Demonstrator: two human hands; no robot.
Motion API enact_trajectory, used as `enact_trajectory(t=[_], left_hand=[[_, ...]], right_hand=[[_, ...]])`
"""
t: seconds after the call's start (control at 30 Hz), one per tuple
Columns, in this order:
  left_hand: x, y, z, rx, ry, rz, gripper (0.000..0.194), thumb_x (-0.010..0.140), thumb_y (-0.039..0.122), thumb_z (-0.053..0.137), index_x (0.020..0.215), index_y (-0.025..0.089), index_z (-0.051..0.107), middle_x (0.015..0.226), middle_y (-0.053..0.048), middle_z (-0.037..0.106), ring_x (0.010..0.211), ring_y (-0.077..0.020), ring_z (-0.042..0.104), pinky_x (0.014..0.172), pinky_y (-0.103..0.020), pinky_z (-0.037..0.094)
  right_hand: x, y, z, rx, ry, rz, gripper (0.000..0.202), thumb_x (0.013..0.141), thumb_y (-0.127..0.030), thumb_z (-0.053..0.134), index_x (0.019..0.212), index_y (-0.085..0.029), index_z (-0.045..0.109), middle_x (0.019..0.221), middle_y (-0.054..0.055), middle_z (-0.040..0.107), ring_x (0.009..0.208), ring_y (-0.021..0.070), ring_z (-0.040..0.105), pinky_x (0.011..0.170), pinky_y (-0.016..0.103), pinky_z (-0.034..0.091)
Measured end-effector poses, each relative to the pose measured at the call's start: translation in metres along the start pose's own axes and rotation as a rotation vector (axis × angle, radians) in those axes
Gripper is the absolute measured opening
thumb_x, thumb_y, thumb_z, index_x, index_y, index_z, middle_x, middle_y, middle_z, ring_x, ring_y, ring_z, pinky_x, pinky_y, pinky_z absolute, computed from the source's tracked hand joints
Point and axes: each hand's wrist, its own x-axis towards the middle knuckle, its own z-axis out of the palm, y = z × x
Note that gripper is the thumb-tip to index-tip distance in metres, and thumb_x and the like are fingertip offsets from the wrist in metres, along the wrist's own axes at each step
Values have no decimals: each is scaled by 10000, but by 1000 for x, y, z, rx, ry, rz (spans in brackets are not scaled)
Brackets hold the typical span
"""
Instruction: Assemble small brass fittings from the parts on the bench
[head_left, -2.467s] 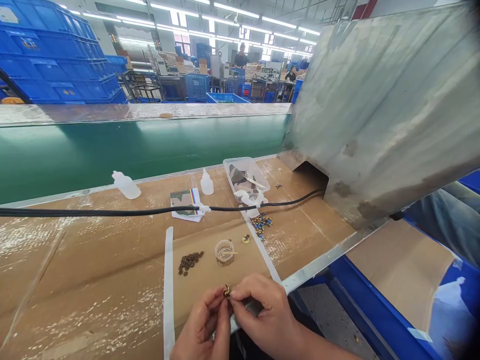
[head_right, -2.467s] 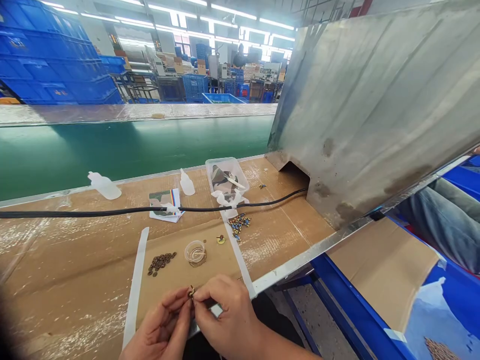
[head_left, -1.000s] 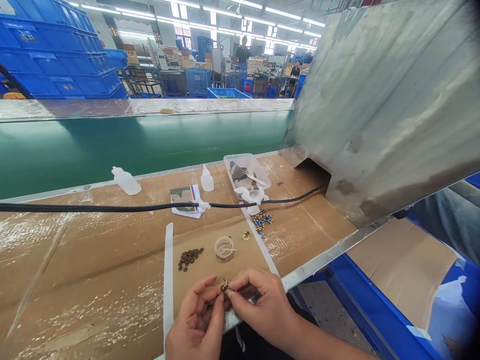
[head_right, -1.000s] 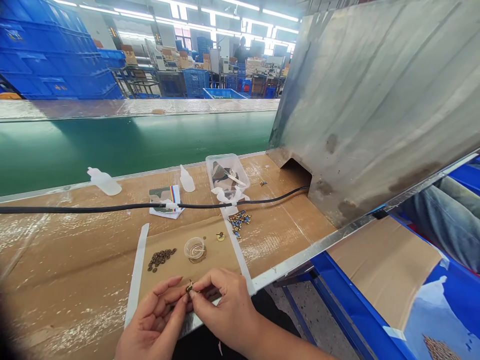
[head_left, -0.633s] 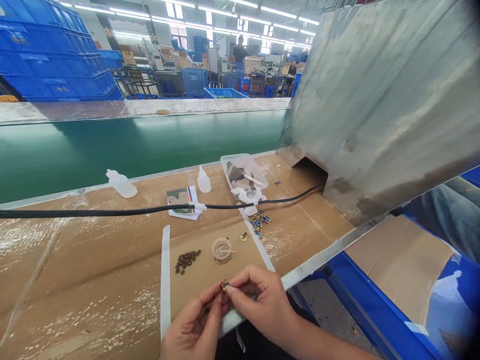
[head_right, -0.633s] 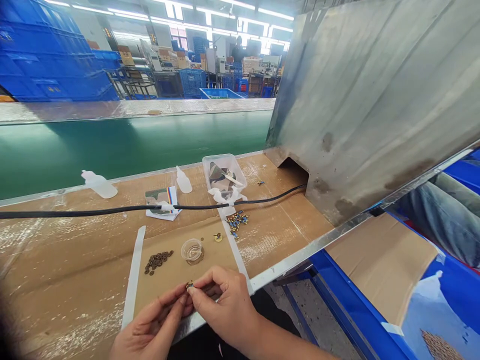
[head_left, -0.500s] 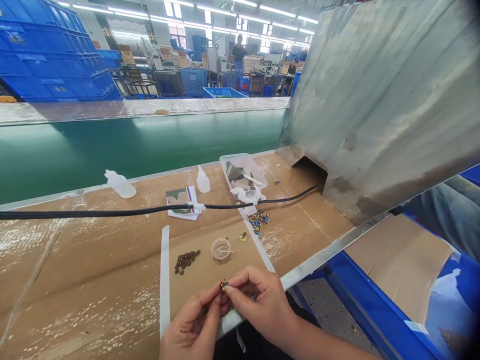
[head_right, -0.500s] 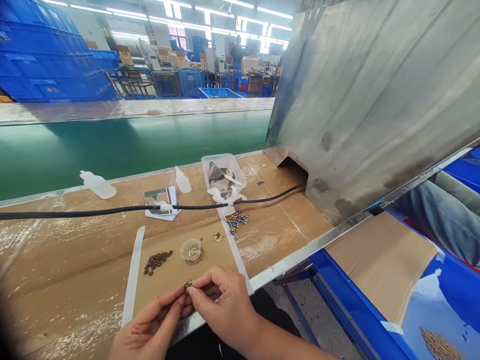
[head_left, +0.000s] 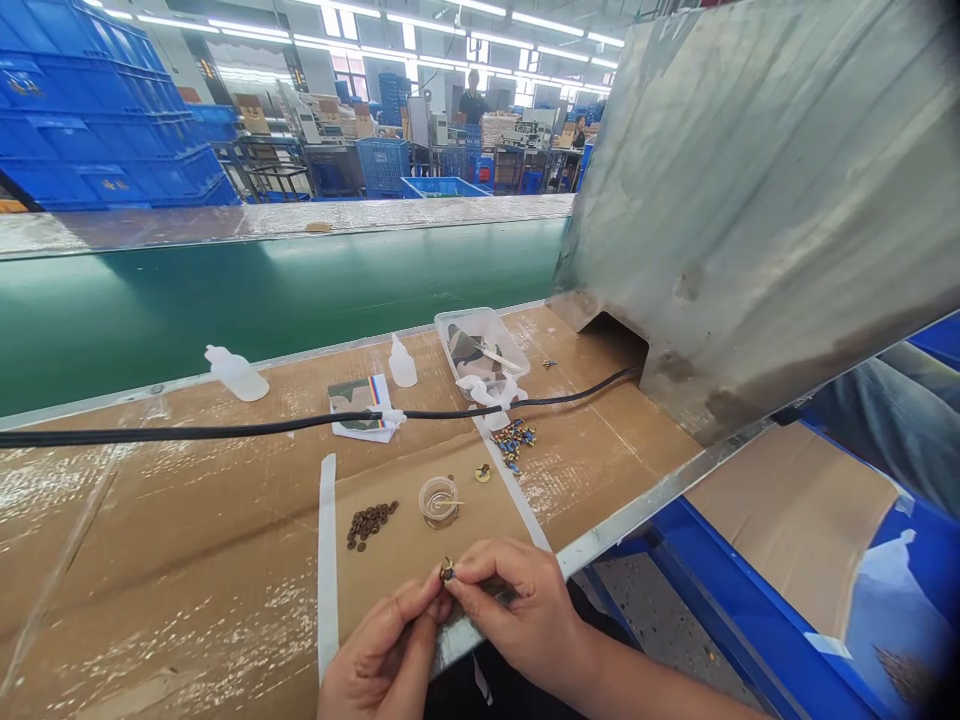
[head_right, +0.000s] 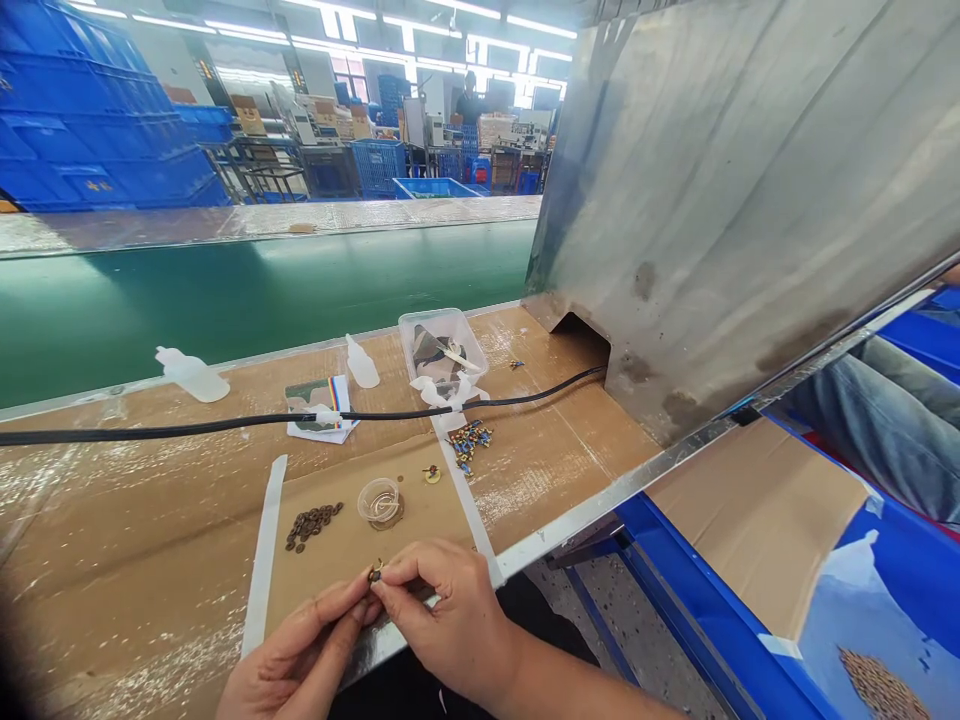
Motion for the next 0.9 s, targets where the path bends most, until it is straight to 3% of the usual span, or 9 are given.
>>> enact_trajectory(t=[0.23,0.53,0.9], left_hand=[[-1,-3,1,-1,23,34,189,779,279,715,954,266,782,996,-72,755,851,-213,715,832,-280,557],[0,3,5,-210,101,-200,231,704,345,788,911,241,785,992,-71,763,896,-229,714,821,-255,557],[3,-5,-3,-113,86,-120,237,726,381,758,897,221,791,1076,-96,736,1049,-274,652,895,-296,525]], right_hand=[[1,0,-1,-49,-11,-91,94,851,-101,631,809,-183,645,783,28,705,749,152,669,716,234,510],[-4,-1,-2,-147,0,-260,157,878,-61,583,918,-174,684,912,70,693,827,135,661,760,189,520],[-11,12,3,-190,6,-409,231,879,-26,553,1001,-188,662,931,69,655,834,134,638,740,203,525]])
